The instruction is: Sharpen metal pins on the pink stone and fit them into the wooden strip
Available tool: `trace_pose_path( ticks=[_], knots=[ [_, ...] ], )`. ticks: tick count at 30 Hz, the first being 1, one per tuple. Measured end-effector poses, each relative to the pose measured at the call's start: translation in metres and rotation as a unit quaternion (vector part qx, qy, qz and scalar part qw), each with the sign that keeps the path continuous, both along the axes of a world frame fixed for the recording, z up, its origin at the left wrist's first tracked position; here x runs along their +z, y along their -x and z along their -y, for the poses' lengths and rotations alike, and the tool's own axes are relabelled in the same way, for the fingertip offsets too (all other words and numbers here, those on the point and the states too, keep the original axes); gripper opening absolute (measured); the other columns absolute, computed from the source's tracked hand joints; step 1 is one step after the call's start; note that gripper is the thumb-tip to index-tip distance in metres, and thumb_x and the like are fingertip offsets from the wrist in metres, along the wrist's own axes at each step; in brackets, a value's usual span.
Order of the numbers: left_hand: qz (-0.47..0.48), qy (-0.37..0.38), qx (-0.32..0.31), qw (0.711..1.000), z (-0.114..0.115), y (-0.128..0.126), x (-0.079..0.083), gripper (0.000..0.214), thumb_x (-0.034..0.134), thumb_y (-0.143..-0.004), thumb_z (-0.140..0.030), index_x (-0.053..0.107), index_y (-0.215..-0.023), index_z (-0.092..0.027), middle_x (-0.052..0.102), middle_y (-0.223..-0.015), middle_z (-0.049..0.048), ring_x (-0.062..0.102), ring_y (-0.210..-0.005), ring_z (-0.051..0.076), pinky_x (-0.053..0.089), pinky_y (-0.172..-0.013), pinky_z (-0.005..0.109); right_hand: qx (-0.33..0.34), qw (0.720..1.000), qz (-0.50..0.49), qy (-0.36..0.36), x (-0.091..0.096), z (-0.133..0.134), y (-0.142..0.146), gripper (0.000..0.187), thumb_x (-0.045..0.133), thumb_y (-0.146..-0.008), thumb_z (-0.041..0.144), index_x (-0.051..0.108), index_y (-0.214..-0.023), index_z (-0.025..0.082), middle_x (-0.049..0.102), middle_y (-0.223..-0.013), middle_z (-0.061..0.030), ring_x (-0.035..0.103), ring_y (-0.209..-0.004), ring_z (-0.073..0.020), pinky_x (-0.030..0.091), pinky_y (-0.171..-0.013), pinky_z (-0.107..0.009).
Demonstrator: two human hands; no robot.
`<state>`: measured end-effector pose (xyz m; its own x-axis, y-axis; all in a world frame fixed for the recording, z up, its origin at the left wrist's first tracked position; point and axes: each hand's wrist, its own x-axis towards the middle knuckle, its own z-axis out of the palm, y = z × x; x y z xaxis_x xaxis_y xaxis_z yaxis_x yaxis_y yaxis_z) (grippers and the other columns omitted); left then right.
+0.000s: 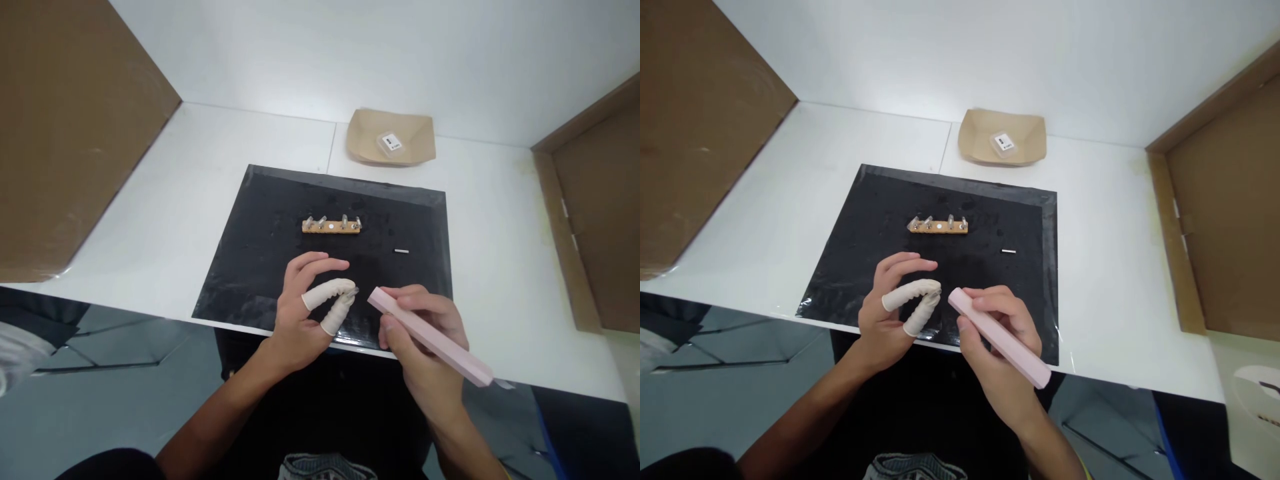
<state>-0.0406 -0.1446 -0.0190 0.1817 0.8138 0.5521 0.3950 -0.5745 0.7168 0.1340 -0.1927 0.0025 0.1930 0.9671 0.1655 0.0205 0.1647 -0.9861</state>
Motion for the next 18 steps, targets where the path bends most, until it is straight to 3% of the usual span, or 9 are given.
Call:
trace_pose_path(
  ticks=[6,18],
  knots=[
    [-0.004,0.001,0.001,1.000,0.0002,-0.0011,0.0014,0.020,0.073,-0.091,-0.007,0.072,-0.107,-0.020,0.073,-0.121,0.0087,0.058,-0.124,0.025,0.050,-0.108,0.047,0.002,0.998,0.047,-0.032,0.0016,0.0043,0.0007,0.026,0.070,-0.088,0.005,0.063,-0.104,0.025,0.070,-0.108,-0.0028,0.071,-0.090,-0.0146,0.062,-0.077,-0.030],
    [0.001,0.001,-0.003,1.000,-0.0011,-0.0019,0.0015,0.018,0.073,-0.092,-0.008,0.072,-0.106,-0.019,0.072,-0.121,0.0088,0.057,-0.125,0.025,0.050,-0.107,0.047,0.016,0.989,0.111,-0.097,0.0044,-0.0027,-0.0011,0.031,0.069,-0.085,-0.001,0.064,-0.104,0.023,0.069,-0.109,-0.0013,0.070,-0.094,-0.0099,0.061,-0.078,-0.021]
  ],
)
